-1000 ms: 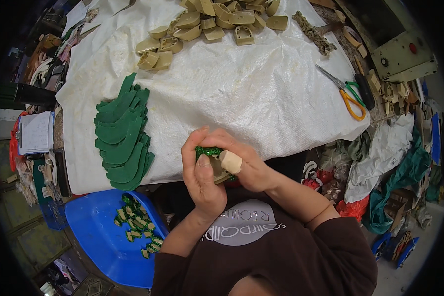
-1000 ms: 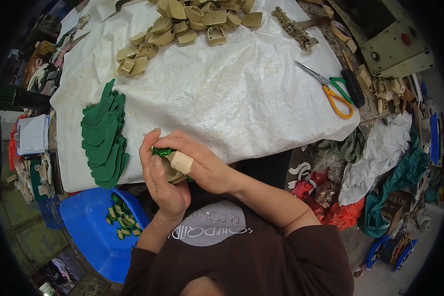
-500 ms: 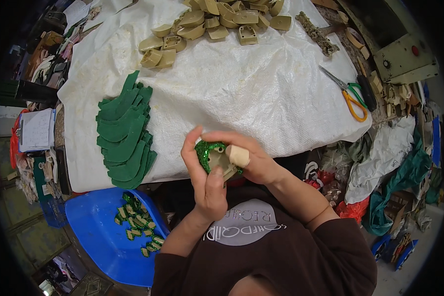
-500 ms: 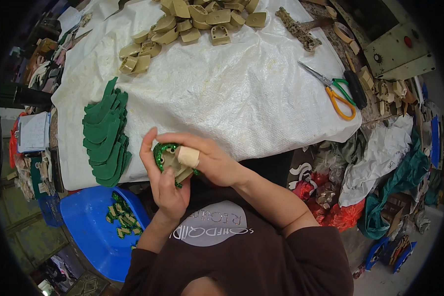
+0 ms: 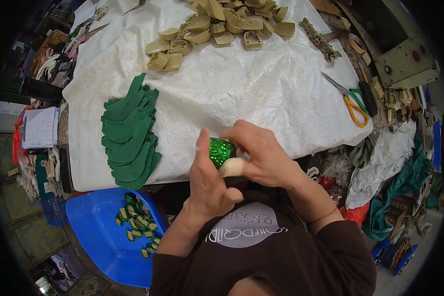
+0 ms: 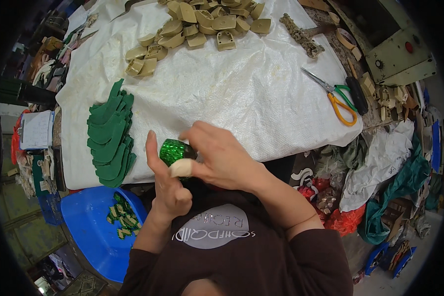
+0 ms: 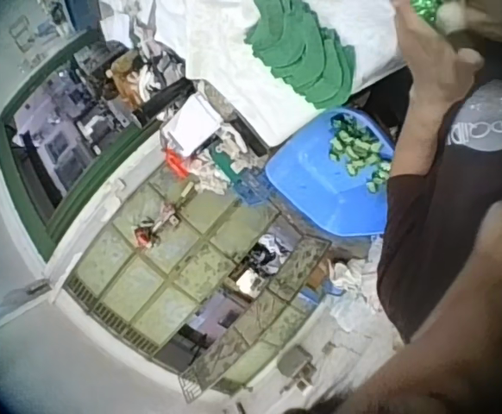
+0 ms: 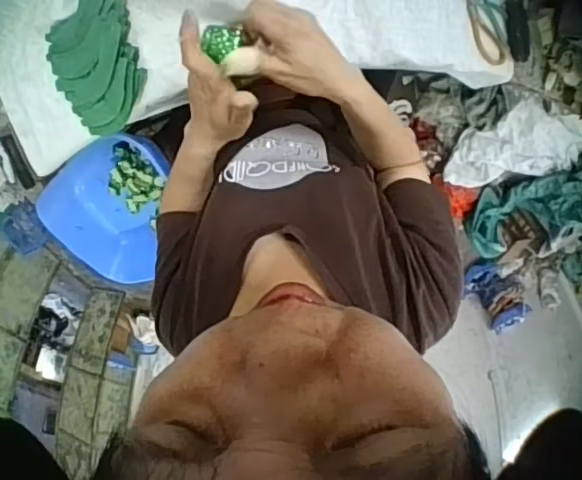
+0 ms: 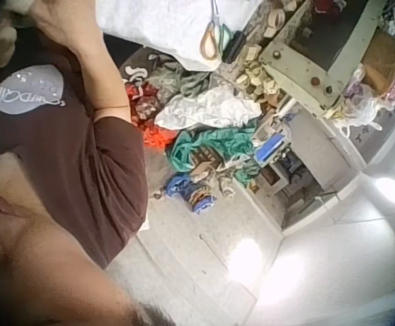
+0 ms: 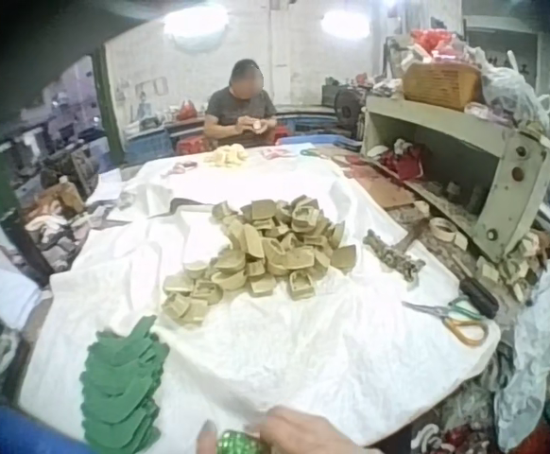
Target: The person repeatedly picks up a green glittery fabric piece and a beige plastic shoe part, then wraps the fabric around the plastic part by hand. The finished units are placed into a blue bin, while the remaining parts are kept on a white cloth on the table.
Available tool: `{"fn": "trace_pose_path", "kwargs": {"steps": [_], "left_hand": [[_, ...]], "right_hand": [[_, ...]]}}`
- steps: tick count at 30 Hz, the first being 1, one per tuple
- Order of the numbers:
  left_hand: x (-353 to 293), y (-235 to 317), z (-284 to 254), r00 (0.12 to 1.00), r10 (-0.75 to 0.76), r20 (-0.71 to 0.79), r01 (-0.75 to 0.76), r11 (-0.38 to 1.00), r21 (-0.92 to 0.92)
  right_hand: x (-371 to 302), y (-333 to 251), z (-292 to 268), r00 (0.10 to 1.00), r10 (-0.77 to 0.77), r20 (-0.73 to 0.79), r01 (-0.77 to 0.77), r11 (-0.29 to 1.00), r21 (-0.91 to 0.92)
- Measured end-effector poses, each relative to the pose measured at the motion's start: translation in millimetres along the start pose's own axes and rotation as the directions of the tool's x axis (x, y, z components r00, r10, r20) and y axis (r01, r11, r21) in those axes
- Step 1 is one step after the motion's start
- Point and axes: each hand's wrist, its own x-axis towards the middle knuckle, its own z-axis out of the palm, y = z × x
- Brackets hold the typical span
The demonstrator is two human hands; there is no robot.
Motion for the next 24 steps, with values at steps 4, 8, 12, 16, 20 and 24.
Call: {"fn": "trace_pose_path", "kwargs": {"steps": [4, 8, 12, 16, 20, 24], "left_hand": [[5, -2, -12, 0.999, 0.026, 0.037, -0.029, 0.994, 0.103], [5, 8, -22, 0.988, -0.154, -0.028, 0.152, 0.987, -0.053], [9, 17, -29, 0.999, -0.040, 0.023, 0.036, 0.987, 0.158], [14, 21, -31, 0.991, 0.092, 0.096, -0.115, 0.953, 0.279], [11, 20, -28, 0.994, 0.059, 0.093, -0.086, 0.944, 0.320], [17, 11, -22, 0.986, 0.165, 0.024, -0.164, 0.931, 0.328]], "right_hand": [[-1, 8, 2, 0.992, -0.117, -0.039, 0.122, 0.982, 0.145], [-7, 15, 14, 0.987, -0.111, -0.119, 0.150, 0.902, 0.405], [-1, 26, 6, 0.966, 0.168, 0.194, -0.255, 0.544, 0.799], [1, 24, -1, 0.941, 0.170, 0.292, -0.332, 0.627, 0.704], [-2, 16, 0, 0.975, 0.097, 0.200, -0.187, 0.844, 0.503], [-4, 14, 8, 0.980, 0.169, 0.110, -0.200, 0.872, 0.447]]}}
